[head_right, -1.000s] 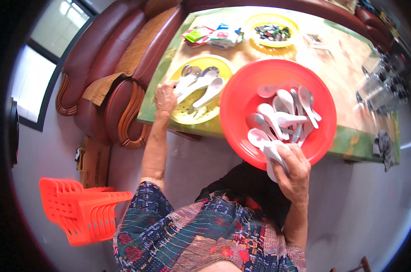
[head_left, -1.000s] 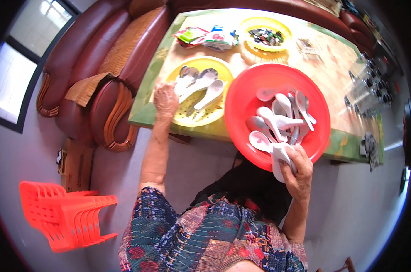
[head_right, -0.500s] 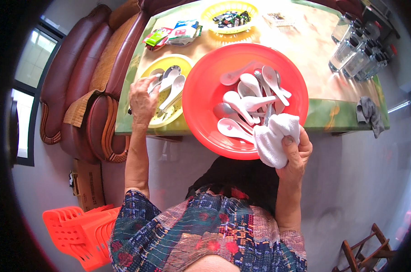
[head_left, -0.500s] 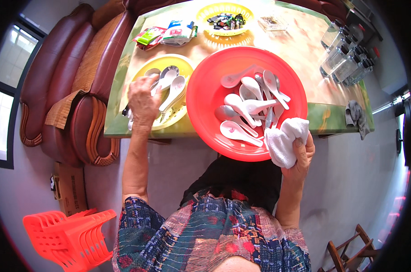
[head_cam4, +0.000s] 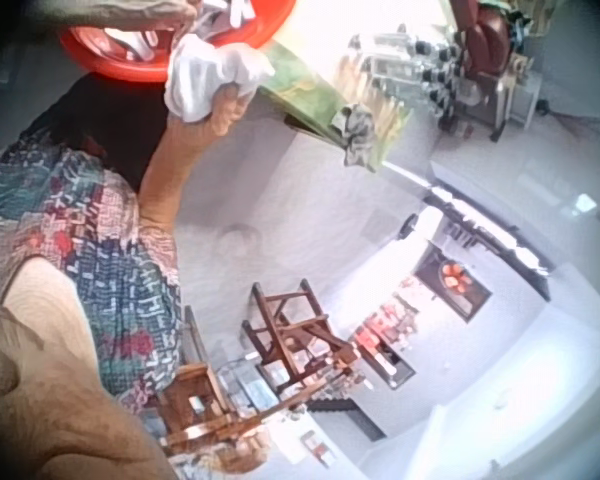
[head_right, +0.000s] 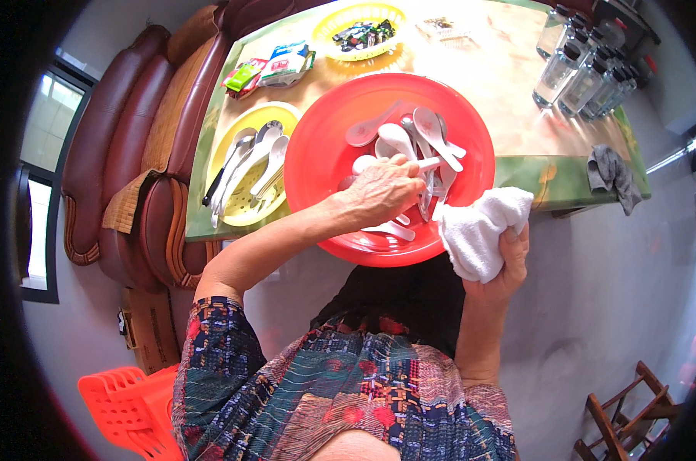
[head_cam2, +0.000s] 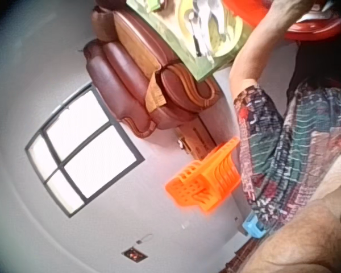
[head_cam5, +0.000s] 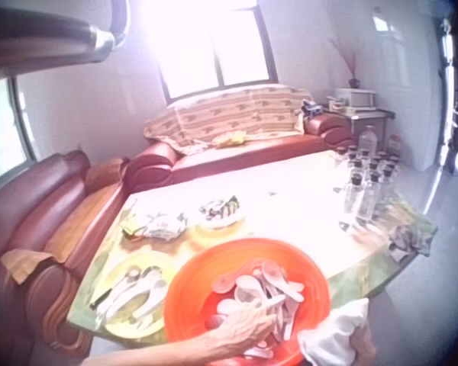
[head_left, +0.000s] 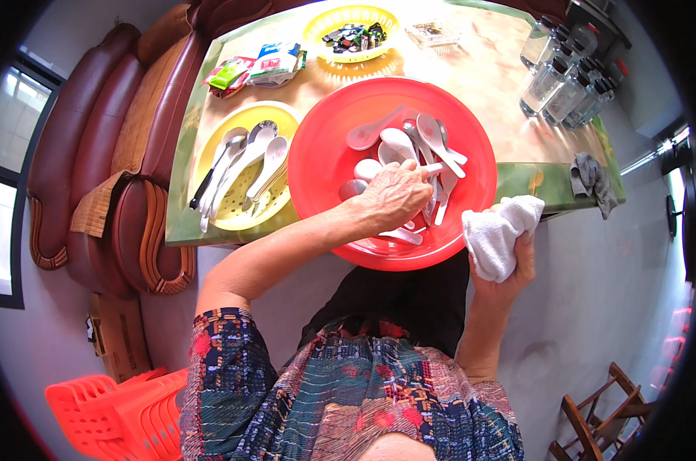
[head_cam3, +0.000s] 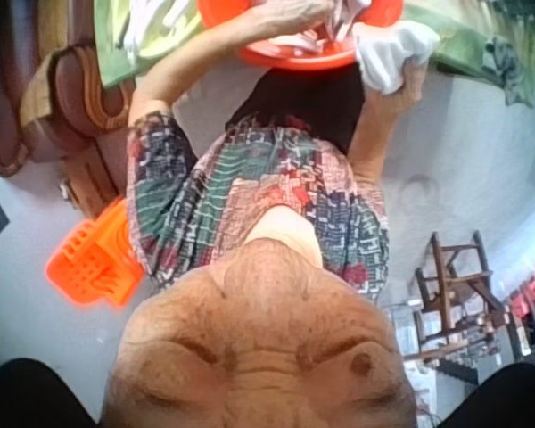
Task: The person dries white plastic spoons and metal spoons with a white cloth. They pick up each spoon from a red plastic basin, wipe it dry, and place it into a yellow plastic colander on the table.
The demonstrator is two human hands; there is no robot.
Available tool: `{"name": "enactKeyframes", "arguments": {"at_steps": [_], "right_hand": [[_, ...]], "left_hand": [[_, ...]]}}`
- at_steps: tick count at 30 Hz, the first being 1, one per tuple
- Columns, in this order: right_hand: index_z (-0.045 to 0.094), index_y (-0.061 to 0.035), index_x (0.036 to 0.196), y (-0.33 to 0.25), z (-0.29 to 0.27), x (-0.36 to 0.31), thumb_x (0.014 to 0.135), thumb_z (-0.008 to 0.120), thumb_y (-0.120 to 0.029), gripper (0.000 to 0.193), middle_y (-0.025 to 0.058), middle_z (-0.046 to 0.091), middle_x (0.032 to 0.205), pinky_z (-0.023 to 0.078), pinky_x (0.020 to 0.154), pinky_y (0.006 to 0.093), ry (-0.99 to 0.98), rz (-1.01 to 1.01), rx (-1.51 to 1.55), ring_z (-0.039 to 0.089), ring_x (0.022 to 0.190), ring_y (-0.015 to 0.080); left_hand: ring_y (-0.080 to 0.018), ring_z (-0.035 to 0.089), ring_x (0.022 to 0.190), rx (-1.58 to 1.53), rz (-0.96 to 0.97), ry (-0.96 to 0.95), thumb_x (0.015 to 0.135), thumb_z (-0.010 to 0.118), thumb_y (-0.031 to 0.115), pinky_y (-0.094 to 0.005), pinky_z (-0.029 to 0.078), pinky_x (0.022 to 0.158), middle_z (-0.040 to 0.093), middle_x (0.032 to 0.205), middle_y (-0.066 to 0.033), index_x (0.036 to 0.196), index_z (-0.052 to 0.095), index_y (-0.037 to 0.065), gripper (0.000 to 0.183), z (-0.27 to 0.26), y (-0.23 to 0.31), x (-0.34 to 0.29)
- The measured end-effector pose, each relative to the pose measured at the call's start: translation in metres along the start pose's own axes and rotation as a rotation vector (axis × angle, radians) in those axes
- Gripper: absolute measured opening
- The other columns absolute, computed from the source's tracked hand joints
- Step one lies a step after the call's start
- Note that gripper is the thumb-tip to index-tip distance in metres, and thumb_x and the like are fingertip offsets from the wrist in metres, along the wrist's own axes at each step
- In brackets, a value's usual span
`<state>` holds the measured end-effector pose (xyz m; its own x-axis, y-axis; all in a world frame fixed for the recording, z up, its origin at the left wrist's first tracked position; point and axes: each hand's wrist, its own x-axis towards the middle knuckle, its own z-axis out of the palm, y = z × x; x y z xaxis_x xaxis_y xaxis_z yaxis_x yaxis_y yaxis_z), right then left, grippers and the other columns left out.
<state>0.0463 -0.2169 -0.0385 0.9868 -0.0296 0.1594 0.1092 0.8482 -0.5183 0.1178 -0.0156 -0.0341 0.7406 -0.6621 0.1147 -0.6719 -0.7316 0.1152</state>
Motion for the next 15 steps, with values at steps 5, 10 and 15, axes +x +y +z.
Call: {"name": "enactKeyframes", "arguments": {"at_steps": [5, 10, 15], "right_hand": [[0.05, 0.0022, 0.12, 0.004, -0.001, -0.004, 0.088, 0.052, -0.012, 0.035, 0.0141, 0.06, 0.109, 0.051, 0.086, 0.0414, 0.006, 0.006, 0.024, 0.062, 0.096, 0.0245], [0.051, 0.002, 0.119, 0.002, 0.003, -0.005, 0.088, 0.052, -0.01, 0.033, 0.0142, 0.061, 0.108, 0.052, 0.085, 0.0405, -0.01, -0.003, 0.027, 0.063, 0.096, 0.0241], [0.051, 0.0022, 0.119, 0.004, 0.005, -0.006, 0.088, 0.052, -0.01, 0.034, 0.0144, 0.061, 0.108, 0.052, 0.086, 0.0401, -0.042, -0.005, 0.041, 0.062, 0.096, 0.0237]], "left_hand": [[-0.0273, 0.055, 0.081, 0.009, -0.079, -0.043, 0.075, 0.058, 0.014, -0.0388, 0.048, 0.067, 0.055, 0.086, -0.0121, 0.079, 0.06, 0.003, 0.012, 0.011, 0.004, 0.004], [-0.0275, 0.056, 0.083, -0.015, -0.078, -0.018, 0.073, 0.061, 0.016, -0.0388, 0.048, 0.068, 0.055, 0.088, -0.0117, 0.078, 0.059, 0.003, 0.015, 0.014, 0.005, -0.007], [-0.0268, 0.057, 0.086, 0.099, -0.018, -0.119, 0.072, 0.062, 0.016, -0.0401, 0.049, 0.07, 0.056, 0.088, -0.0101, 0.08, 0.06, 0.003, 0.016, 0.009, 0.012, -0.009]]}}
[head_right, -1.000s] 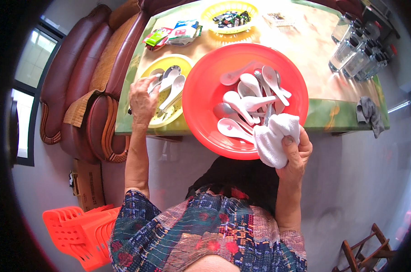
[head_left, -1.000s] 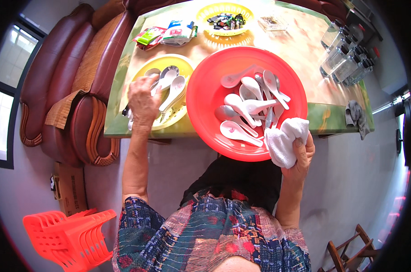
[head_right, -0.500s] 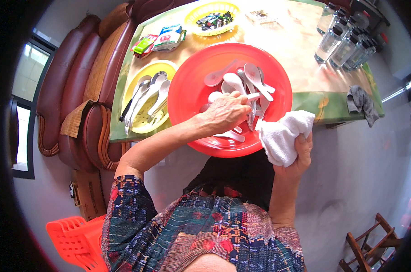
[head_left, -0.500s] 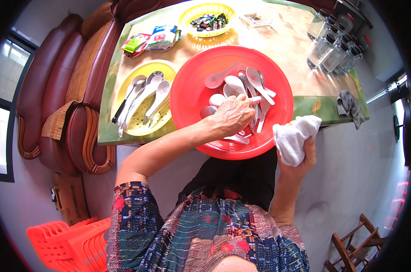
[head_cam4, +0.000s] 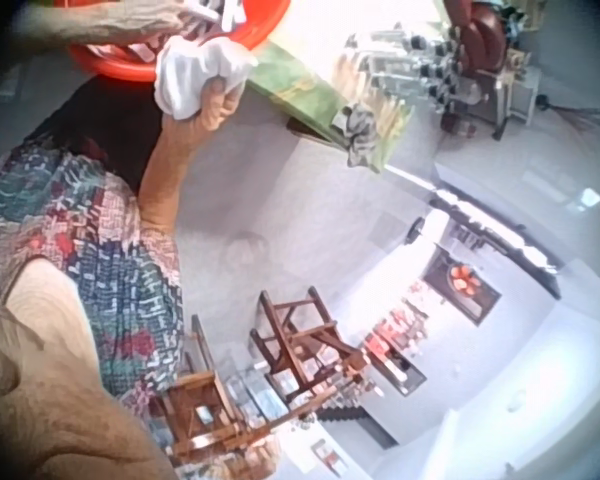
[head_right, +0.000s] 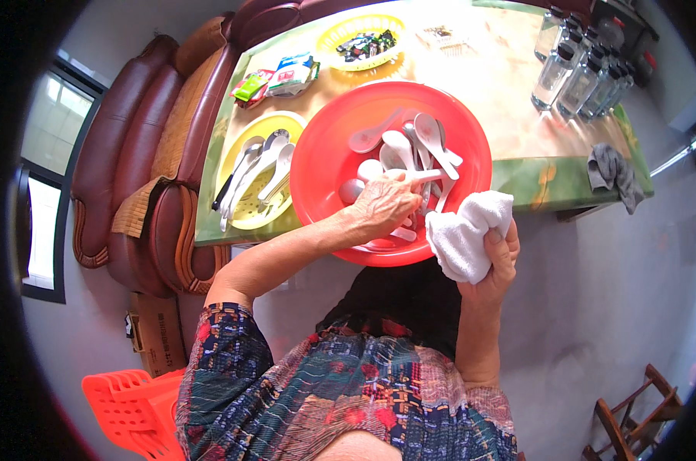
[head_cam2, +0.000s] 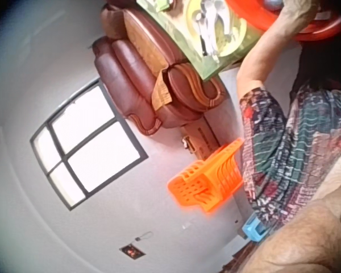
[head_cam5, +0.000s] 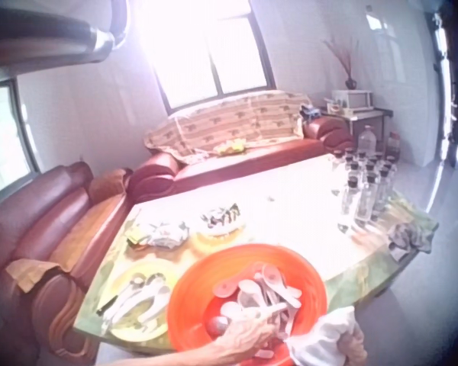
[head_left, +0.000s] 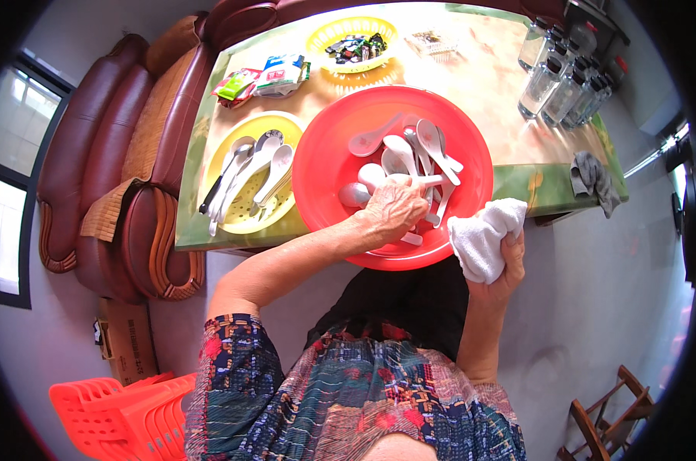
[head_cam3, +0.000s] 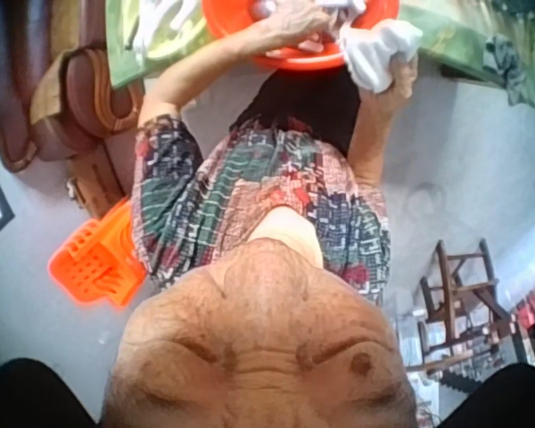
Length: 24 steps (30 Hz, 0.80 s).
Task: The person dries white plastic spoons and metal spoons with a white cloth. They pick up each spoon from a red plastic basin, wipe it dry, and place it into a yellow plastic colander on the table.
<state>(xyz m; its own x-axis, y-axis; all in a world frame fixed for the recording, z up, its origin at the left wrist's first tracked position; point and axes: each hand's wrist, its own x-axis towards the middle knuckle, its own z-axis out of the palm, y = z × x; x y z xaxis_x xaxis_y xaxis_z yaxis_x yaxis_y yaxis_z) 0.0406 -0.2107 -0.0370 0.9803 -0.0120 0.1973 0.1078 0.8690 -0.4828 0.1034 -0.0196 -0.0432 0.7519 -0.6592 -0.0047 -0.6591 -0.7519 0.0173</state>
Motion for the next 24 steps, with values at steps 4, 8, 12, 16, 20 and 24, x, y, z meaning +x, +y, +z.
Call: {"name": "enactKeyframes", "arguments": {"at_steps": [4, 8, 12, 16, 20, 24], "right_hand": [[0.051, 0.0024, 0.119, -0.001, 0.0, -0.002, 0.088, 0.052, -0.01, 0.034, 0.0141, 0.061, 0.109, 0.052, 0.086, 0.0399, 0.018, -0.004, -0.012, 0.062, 0.097, 0.0235], [0.051, 0.0025, 0.12, -0.008, -0.005, -0.004, 0.088, 0.052, -0.009, 0.034, 0.014, 0.061, 0.11, 0.052, 0.086, 0.0399, 0.014, -0.009, -0.026, 0.062, 0.097, 0.0233], [0.052, 0.0025, 0.12, -0.007, -0.005, -0.005, 0.089, 0.051, -0.008, 0.033, 0.0136, 0.062, 0.109, 0.052, 0.087, 0.0392, -0.023, 0.012, -0.017, 0.063, 0.097, 0.0227], [0.051, 0.0024, 0.12, -0.003, -0.005, -0.006, 0.089, 0.051, -0.011, 0.034, 0.0135, 0.061, 0.109, 0.051, 0.086, 0.0399, -0.007, 0.023, -0.07, 0.062, 0.097, 0.0232], [0.052, 0.0022, 0.12, -0.002, -0.002, -0.006, 0.089, 0.051, -0.011, 0.033, 0.0139, 0.061, 0.11, 0.052, 0.086, 0.0399, -0.036, 0.031, -0.075, 0.063, 0.097, 0.0233], [0.053, 0.0019, 0.119, 0.0, 0.0, -0.005, 0.089, 0.052, -0.009, 0.031, 0.014, 0.062, 0.109, 0.052, 0.086, 0.0386, -0.053, 0.046, -0.058, 0.063, 0.097, 0.0223]], "left_hand": [[-0.0272, 0.058, 0.087, 0.063, -0.003, 0.015, 0.073, 0.06, 0.015, -0.0395, 0.051, 0.066, 0.058, 0.092, -0.012, 0.081, 0.06, 0.004, 0.014, 0.003, 0.005, -0.006], [-0.0266, 0.059, 0.091, -0.045, 0.016, 0.075, 0.075, 0.057, 0.012, -0.0396, 0.051, 0.063, 0.058, 0.096, -0.0116, 0.086, 0.058, 0.004, 0.014, -0.016, 0.006, -0.02], [-0.0261, 0.06, 0.084, -0.171, -0.048, 0.169, 0.075, 0.053, 0.005, -0.0385, 0.051, 0.059, 0.059, 0.09, -0.008, 0.088, 0.059, 0.007, 0.014, -0.035, 0.003, -0.038], [-0.0277, 0.062, 0.071, -0.332, -0.223, 0.301, 0.076, 0.059, 0.003, -0.0365, 0.051, 0.061, 0.06, 0.08, -0.0104, 0.086, 0.056, 0.003, 0.01, -0.056, -0.016, -0.056], [-0.0113, 0.06, 0.068, -0.681, -0.441, 0.532, 0.082, 0.066, 0.006, -0.0276, 0.049, 0.061, 0.064, 0.077, -0.005, 0.085, 0.055, 0.002, 0.012, -0.078, -0.037, -0.069], [-0.0116, 0.062, 0.072, -1.02, -0.479, 0.745, 0.084, 0.066, 0.007, -0.0242, 0.048, 0.058, 0.065, 0.081, -0.0037, 0.086, 0.057, 0.004, 0.009, -0.089, -0.059, -0.077]]}}
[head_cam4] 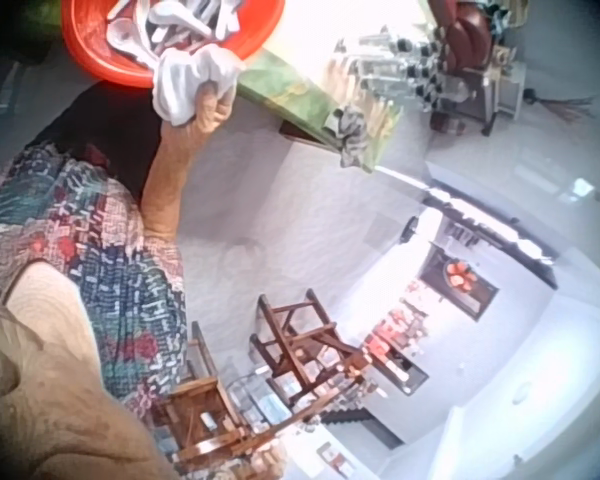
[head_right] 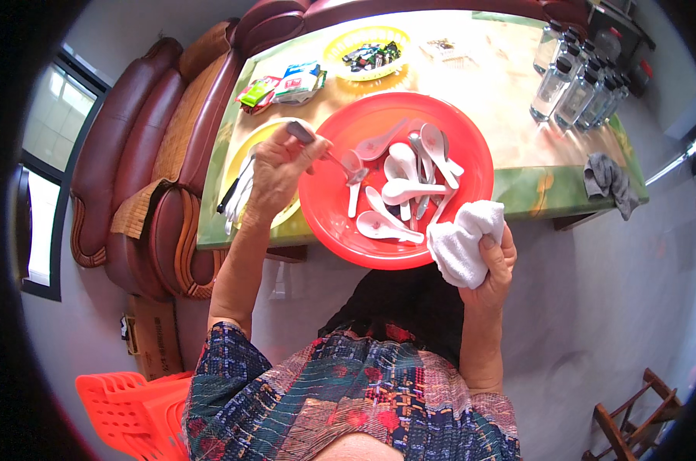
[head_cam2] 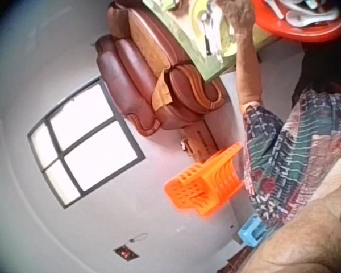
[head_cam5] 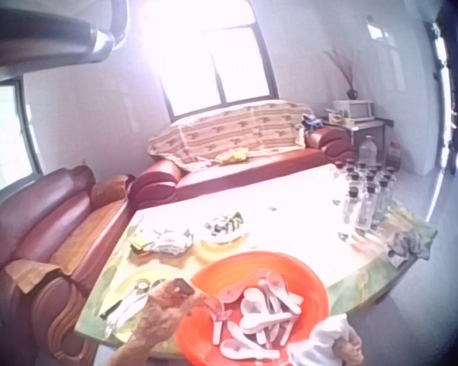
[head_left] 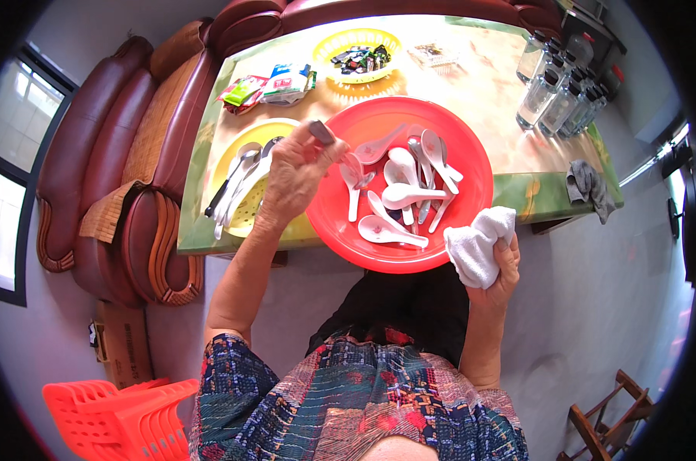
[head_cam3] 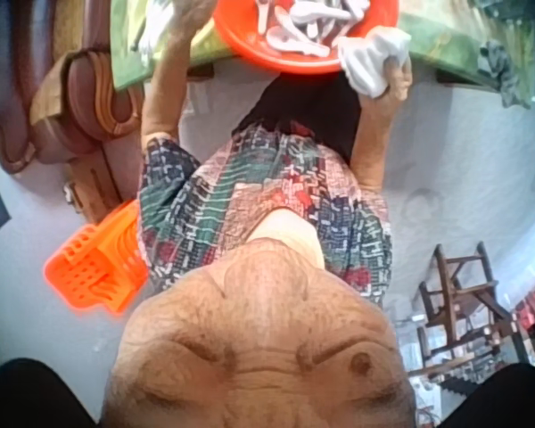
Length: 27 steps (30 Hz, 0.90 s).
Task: The person dries white plastic spoons and metal spoons with a white cloth. They pick up each spoon from a red plastic basin, wipe it dry, and place it into a yellow plastic colander on the table.
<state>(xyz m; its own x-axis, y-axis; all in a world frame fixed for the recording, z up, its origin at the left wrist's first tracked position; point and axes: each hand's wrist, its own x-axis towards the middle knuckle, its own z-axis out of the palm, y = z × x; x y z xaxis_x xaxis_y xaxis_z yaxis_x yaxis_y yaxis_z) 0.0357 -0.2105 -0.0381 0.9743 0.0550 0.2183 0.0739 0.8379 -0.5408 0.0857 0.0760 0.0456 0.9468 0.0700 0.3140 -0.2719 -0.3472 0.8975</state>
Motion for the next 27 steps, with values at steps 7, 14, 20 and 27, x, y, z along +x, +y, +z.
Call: {"name": "enactKeyframes", "arguments": {"at_steps": [7, 14, 20, 27], "right_hand": [[0.054, 0.0013, 0.118, -0.002, 0.007, 0.001, 0.09, 0.051, -0.009, 0.03, 0.0134, 0.063, 0.108, 0.053, 0.085, 0.0382, 0.025, -0.023, -0.046, 0.064, 0.096, 0.0219], [0.055, 0.0019, 0.117, -0.01, 0.013, 0.015, 0.09, 0.053, -0.006, 0.028, 0.011, 0.063, 0.106, 0.053, 0.084, 0.0346, 0.111, -0.107, -0.077, 0.063, 0.095, 0.0191], [0.056, 0.0032, 0.116, -0.004, 0.027, 0.038, 0.088, 0.059, -0.005, 0.03, 0.0097, 0.064, 0.104, 0.05, 0.086, 0.0306, 0.192, -0.221, -0.446, 0.062, 0.093, 0.0154], [0.061, -0.0016, 0.112, 0.041, 0.048, 0.073, 0.082, 0.061, -0.002, 0.03, 0.0142, 0.054, 0.101, 0.048, 0.077, 0.0369, -0.017, -0.494, -1.346, 0.056, 0.091, 0.0279]], "left_hand": [[-0.0177, 0.067, 0.076, -0.506, -0.086, 0.231, 0.087, 0.061, 0.006, -0.0251, 0.052, 0.056, 0.067, 0.088, -0.0116, 0.092, 0.059, 0.006, 0.005, 0.001, 0.001, 0.004], [-0.0222, 0.067, 0.081, -0.908, -0.298, 0.32, 0.086, 0.06, 0.003, -0.0287, 0.057, 0.061, 0.067, 0.093, -0.0107, 0.095, 0.06, 0.006, 0.009, 0.018, -0.029, -0.018], [-0.0223, 0.068, 0.076, -0.923, -0.3, 0.359, 0.084, 0.061, -0.001, -0.0291, 0.058, 0.061, 0.066, 0.09, -0.0121, 0.092, 0.057, 0.005, 0.011, 0.035, -0.027, -0.029], [-0.0219, 0.068, 0.076, -0.969, -0.249, 0.337, 0.086, 0.06, 0.0, -0.0297, 0.058, 0.062, 0.066, 0.091, -0.0142, 0.094, 0.058, 0.002, 0.008, 0.059, -0.011, -0.039]]}}
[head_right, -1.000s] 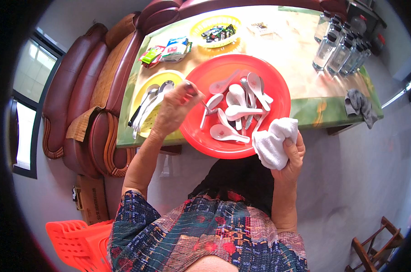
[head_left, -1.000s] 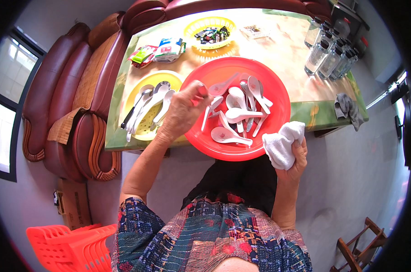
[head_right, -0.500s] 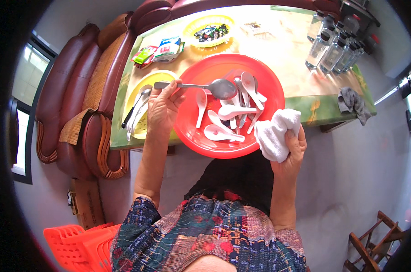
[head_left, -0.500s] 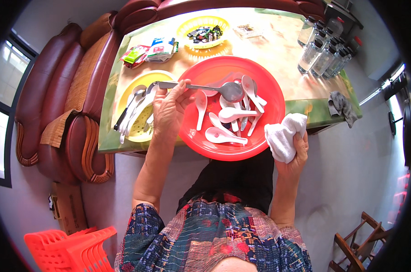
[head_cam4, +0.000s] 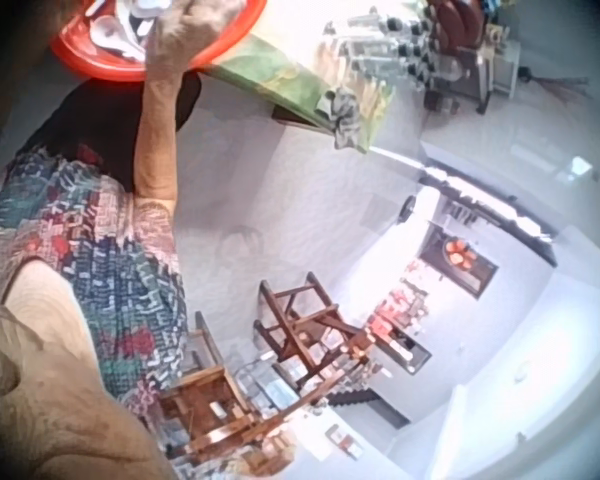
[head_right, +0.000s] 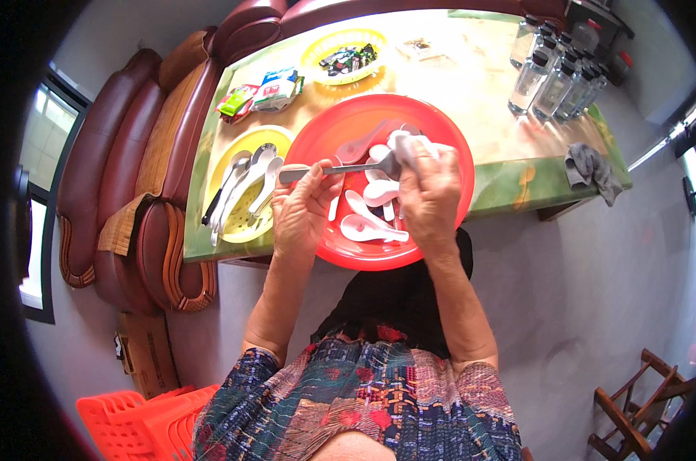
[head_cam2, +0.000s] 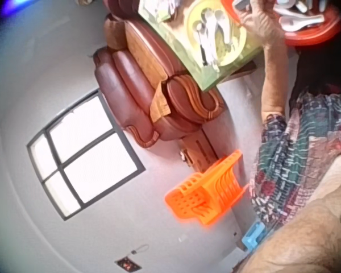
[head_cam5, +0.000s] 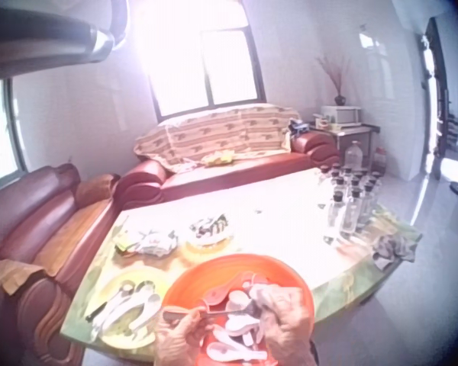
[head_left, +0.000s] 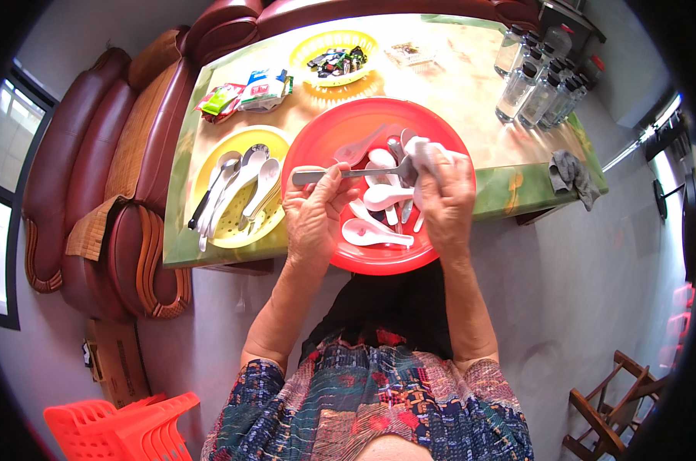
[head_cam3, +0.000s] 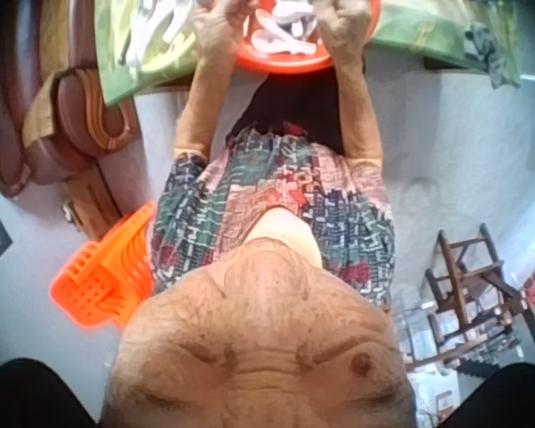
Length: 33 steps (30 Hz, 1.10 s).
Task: The person dries white plastic spoons and metal spoons with a white cloth. They pick up each spoon from a red plastic basin, wipe it dry, and place it into a yellow plastic colander on the table.
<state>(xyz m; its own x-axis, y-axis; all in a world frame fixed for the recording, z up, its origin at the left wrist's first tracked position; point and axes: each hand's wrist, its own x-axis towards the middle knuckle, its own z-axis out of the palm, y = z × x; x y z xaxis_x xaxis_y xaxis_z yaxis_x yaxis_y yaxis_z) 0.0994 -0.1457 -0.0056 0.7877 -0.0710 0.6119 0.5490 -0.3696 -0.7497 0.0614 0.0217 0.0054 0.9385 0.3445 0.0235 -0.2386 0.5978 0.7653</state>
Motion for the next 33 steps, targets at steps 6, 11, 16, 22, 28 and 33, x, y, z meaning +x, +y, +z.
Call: {"name": "enactKeyframes", "arguments": {"at_steps": [6, 11, 16, 22, 28, 33], "right_hand": [[0.064, -0.0032, 0.105, -0.023, 0.026, -0.012, 0.071, 0.066, -0.007, 0.035, 0.0183, 0.054, 0.103, 0.048, 0.074, 0.0415, -0.032, -0.276, -0.413, 0.055, 0.091, 0.0341], [0.065, -0.0045, 0.105, -0.024, 0.029, -0.017, 0.067, 0.067, -0.011, 0.038, 0.0181, 0.055, 0.106, 0.045, 0.076, 0.0442, -0.022, -0.403, -0.464, 0.053, 0.093, 0.0341], [0.062, -0.0037, 0.11, -0.015, -0.001, 0.001, 0.083, 0.064, -0.013, 0.029, 0.0124, 0.057, 0.11, 0.046, 0.078, 0.0365, 0.021, -0.004, -0.083, 0.057, 0.095, 0.024], [0.057, 0.0, 0.115, 0.006, -0.011, 0.014, 0.093, 0.055, -0.011, 0.025, 0.0043, 0.064, 0.1, 0.048, 0.077, 0.0209, -0.038, 0.399, 0.627, 0.059, 0.09, 0.0079], [0.058, 0.0003, 0.113, 0.018, -0.018, 0.031, 0.092, 0.055, -0.008, 0.023, 0.0042, 0.065, 0.095, 0.049, 0.074, 0.0211, -0.119, 0.395, 0.638, 0.06, 0.085, 0.0084], [0.058, 0.0009, 0.113, 0.008, -0.015, 0.045, 0.091, 0.056, -0.009, 0.024, 0.0045, 0.065, 0.095, 0.05, 0.075, 0.0212, -0.263, 0.364, 0.657, 0.06, 0.084, 0.0085]], "left_hand": [[-0.0228, 0.068, 0.079, -0.019, -0.019, 0.002, 0.088, 0.058, 0.001, -0.0305, 0.059, 0.063, 0.066, 0.092, -0.0145, 0.093, 0.059, 0.002, 0.005, -0.001, -0.006, -0.004], [-0.0235, 0.068, 0.08, -0.112, -0.092, -0.007, 0.088, 0.058, 0.003, -0.0306, 0.059, 0.063, 0.065, 0.091, -0.0142, 0.093, 0.059, 0.001, 0.006, -0.005, -0.012, -0.006], [-0.0243, 0.067, 0.083, -0.114, -0.134, -0.038, 0.088, 0.058, 0.003, -0.0306, 0.059, 0.064, 0.065, 0.093, -0.0143, 0.094, 0.06, -0.001, 0.007, -0.004, -0.009, -0.008], [-0.0244, 0.067, 0.085, -0.11, -0.147, -0.051, 0.088, 0.058, 0.003, -0.0307, 0.059, 0.065, 0.066, 0.094, -0.014, 0.099, 0.058, -0.001, 0.012, -0.002, -0.012, -0.011], [-0.0212, 0.068, 0.079, 0.301, -0.326, -0.31, 0.087, 0.061, 0.01, -0.0284, 0.056, 0.062, 0.066, 0.089, -0.0099, 0.105, 0.057, 0.004, 0.02, -0.008, 0.017, -0.004], [-0.0093, 0.057, 0.052, 0.375, -0.545, -0.458, 0.092, 0.054, 0.014, -0.0184, 0.045, 0.043, 0.06, 0.078, -0.0045, 0.112, 0.055, 0.001, 0.023, 0.004, 0.027, 0.001]]}}
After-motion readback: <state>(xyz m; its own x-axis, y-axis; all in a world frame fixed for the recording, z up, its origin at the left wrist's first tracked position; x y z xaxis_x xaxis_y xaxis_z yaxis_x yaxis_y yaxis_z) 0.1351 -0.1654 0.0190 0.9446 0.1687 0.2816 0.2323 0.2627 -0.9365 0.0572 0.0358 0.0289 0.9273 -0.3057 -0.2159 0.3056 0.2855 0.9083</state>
